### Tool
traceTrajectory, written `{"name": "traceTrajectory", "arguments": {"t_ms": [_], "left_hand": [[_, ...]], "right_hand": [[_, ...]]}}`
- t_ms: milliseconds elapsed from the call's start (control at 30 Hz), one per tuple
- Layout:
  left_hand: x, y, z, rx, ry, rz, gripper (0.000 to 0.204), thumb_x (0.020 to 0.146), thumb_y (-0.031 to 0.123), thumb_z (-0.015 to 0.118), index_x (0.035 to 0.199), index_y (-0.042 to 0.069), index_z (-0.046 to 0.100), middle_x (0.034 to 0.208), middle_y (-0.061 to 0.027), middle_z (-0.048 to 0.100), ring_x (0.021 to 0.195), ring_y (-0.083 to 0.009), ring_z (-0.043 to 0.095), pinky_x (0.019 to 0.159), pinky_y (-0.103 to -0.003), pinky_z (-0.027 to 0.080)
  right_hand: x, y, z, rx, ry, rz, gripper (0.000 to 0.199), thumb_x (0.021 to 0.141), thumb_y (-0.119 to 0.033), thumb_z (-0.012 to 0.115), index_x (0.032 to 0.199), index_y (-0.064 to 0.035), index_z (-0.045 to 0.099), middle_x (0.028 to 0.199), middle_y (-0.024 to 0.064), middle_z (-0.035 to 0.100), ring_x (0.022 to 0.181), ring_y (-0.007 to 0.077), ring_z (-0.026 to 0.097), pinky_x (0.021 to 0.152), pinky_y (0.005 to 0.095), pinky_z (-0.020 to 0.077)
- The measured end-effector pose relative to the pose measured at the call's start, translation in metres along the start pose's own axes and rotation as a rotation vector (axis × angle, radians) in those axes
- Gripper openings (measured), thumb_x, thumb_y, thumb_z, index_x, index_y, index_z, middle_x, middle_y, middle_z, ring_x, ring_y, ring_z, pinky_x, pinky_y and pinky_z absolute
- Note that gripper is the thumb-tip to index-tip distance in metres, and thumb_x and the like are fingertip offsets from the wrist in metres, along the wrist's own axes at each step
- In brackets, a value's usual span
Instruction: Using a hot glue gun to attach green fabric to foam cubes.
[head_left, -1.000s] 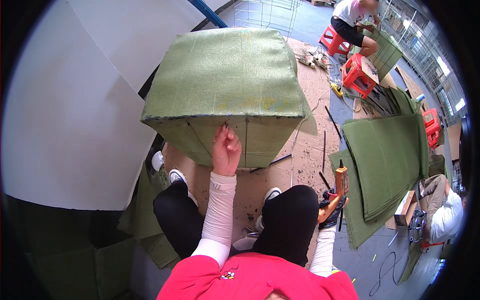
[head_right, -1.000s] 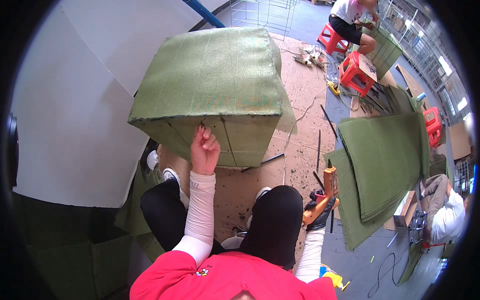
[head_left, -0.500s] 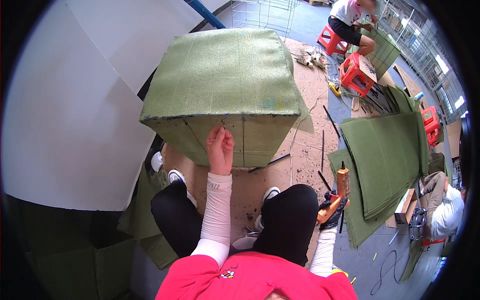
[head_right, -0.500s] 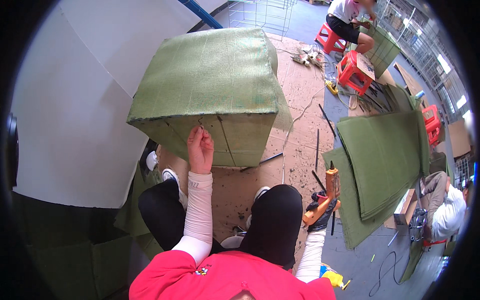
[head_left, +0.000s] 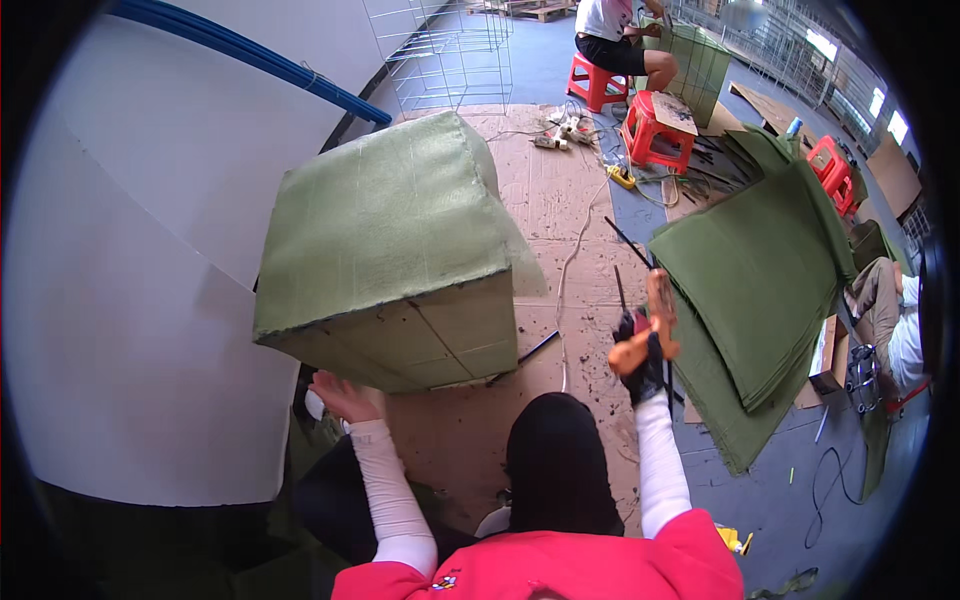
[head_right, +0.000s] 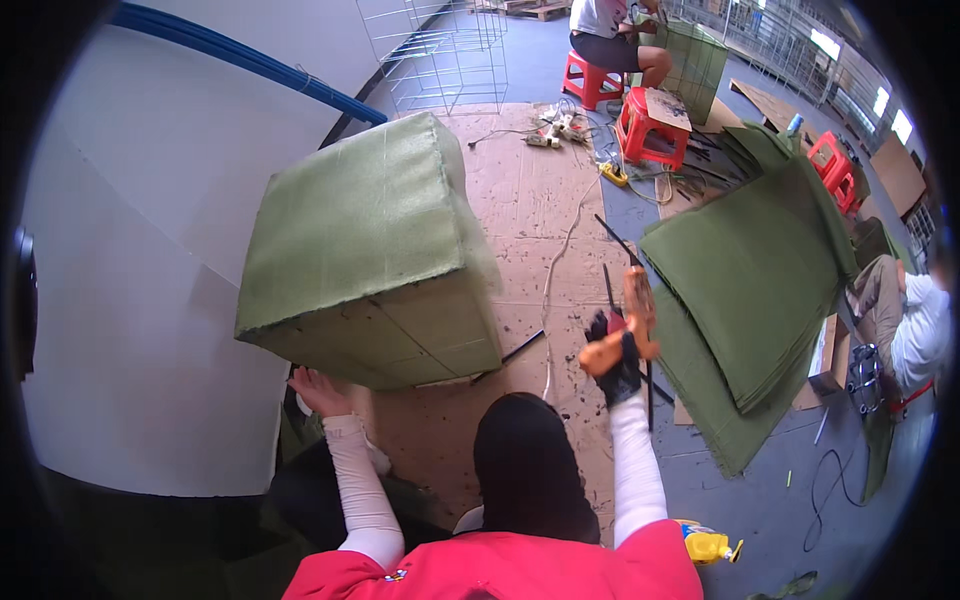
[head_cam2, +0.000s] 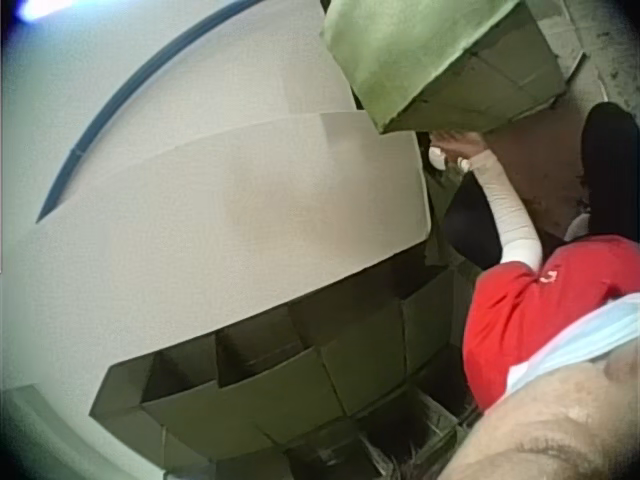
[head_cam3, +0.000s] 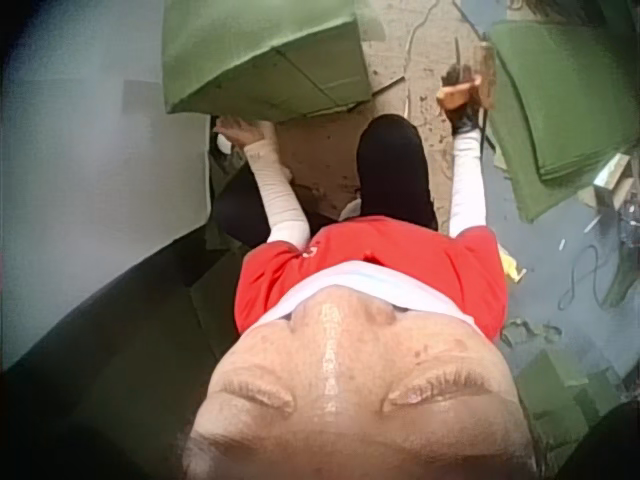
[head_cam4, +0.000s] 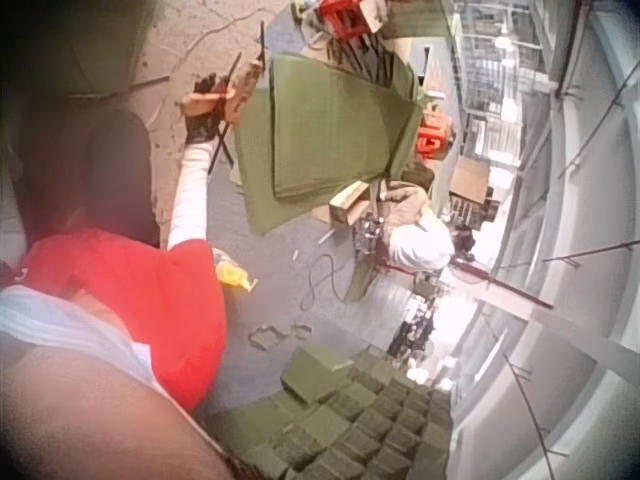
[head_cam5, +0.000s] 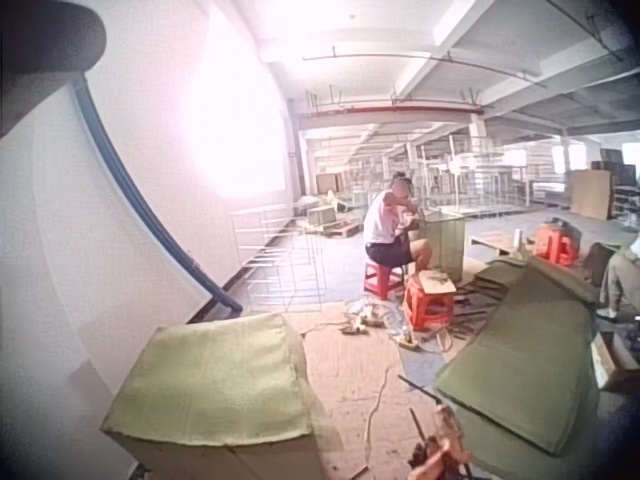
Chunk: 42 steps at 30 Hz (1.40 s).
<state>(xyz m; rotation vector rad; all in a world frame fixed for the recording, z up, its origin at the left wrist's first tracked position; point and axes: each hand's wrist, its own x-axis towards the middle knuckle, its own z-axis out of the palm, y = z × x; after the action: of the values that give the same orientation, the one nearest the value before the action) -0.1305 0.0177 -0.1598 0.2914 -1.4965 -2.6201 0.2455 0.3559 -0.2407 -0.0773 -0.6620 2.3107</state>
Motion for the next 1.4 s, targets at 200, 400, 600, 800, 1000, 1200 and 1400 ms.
{"name": "traceTrajectory", "arguments": {"t_ms": [200, 400, 600, 800, 1000, 1200, 1400], "left_hand": [[0.042, -0.004, 0.014, -0.127, -0.027, -0.046, 0.069, 0.089, 0.060, 0.031, 0.135, 0.008, 0.031, 0.138, -0.0082, 0.035, 0.129, -0.0243, 0.030, 0.106, -0.041, 0.022], [0.074, -0.023, 0.002, -0.242, -0.095, -0.010, 0.070, 0.089, 0.063, 0.025, 0.133, 0.010, 0.036, 0.139, -0.0092, 0.034, 0.126, -0.0255, 0.032, 0.107, -0.043, 0.018], [0.080, -0.036, 0.009, -0.257, -0.183, 0.092, 0.069, 0.089, 0.060, 0.029, 0.140, 0.013, 0.025, 0.145, -0.0088, 0.025, 0.132, -0.0294, 0.023, 0.108, -0.046, 0.018], [0.075, -0.040, 0.014, 0.537, -0.399, 0.486, 0.069, 0.090, 0.058, 0.028, 0.141, 0.011, 0.022, 0.144, -0.0105, 0.025, 0.129, -0.0311, 0.030, 0.106, -0.046, 0.023], [0.098, -0.039, 0.023, 0.296, -0.289, 0.108, 0.071, 0.089, 0.059, 0.026, 0.141, 0.010, 0.021, 0.145, -0.0113, 0.025, 0.130, -0.0304, 0.028, 0.107, -0.045, 0.021], [0.144, -0.037, 0.061, 0.265, -0.329, -0.035, 0.074, 0.089, 0.060, 0.024, 0.141, 0.008, 0.019, 0.145, -0.0122, 0.024, 0.131, -0.0296, 0.026, 0.108, -0.044, 0.019], [0.188, -0.037, 0.098, 0.349, -0.440, -0.102, 0.076, 0.089, 0.061, 0.023, 0.141, 0.006, 0.018, 0.145, -0.0130, 0.023, 0.132, -0.0288, 0.024, 0.108, -0.044, 0.017]], "right_hand": [[0.193, -0.016, 0.045, 0.159, -0.165, 0.053, 0.030, 0.088, -0.027, 0.053, 0.109, -0.0060, 0.051, 0.103, 0.0101, 0.057, 0.098, 0.0256, 0.054, 0.090, 0.0404, 0.0407], [0.392, 0.031, 0.071, 0.049, -0.076, 0.026, 0.050, 0.082, -0.011, 0.057, 0.125, 0.0075, 0.040, 0.127, 0.0173, 0.048, 0.119, 0.0262, 0.046, 0.105, 0.0375, 0.0302], [0.505, 0.080, 0.080, 0.089, 0.023, 0.118, 0.035, 0.077, -0.016, 0.062, 0.108, -0.0047, 0.049, 0.099, 0.0079, 0.057, 0.091, 0.0214, 0.057, 0.085, 0.0350, 0.0458], [0.494, 0.106, 0.108, 0.036, 0.035, 0.150, 0.014, 0.083, -0.023, 0.059, 0.089, -0.0134, 0.052, 0.083, 0.0005, 0.054, 0.081, 0.0130, 0.055, 0.077, 0.0293, 0.0458], [0.474, 0.111, 0.080, -0.236, -0.101, -0.063, 0.018, 0.089, -0.020, 0.047, 0.101, -0.0081, 0.054, 0.096, 0.0038, 0.056, 0.094, 0.0142, 0.054, 0.086, 0.0291, 0.0423], [0.384, 0.040, 0.065, 0.026, 0.228, 0.016, 0.016, 0.082, -0.028, 0.058, 0.092, -0.0165, 0.058, 0.081, -0.0004, 0.058, 0.075, 0.0119, 0.058, 0.069, 0.0266, 0.0494], [0.260, 0.000, 0.098, 0.035, 0.199, -0.250, 0.036, 0.087, -0.036, 0.049, 0.113, -0.0105, 0.052, 0.098, 0.0009, 0.058, 0.088, 0.0131, 0.056, 0.079, 0.0257, 0.0454]]}}
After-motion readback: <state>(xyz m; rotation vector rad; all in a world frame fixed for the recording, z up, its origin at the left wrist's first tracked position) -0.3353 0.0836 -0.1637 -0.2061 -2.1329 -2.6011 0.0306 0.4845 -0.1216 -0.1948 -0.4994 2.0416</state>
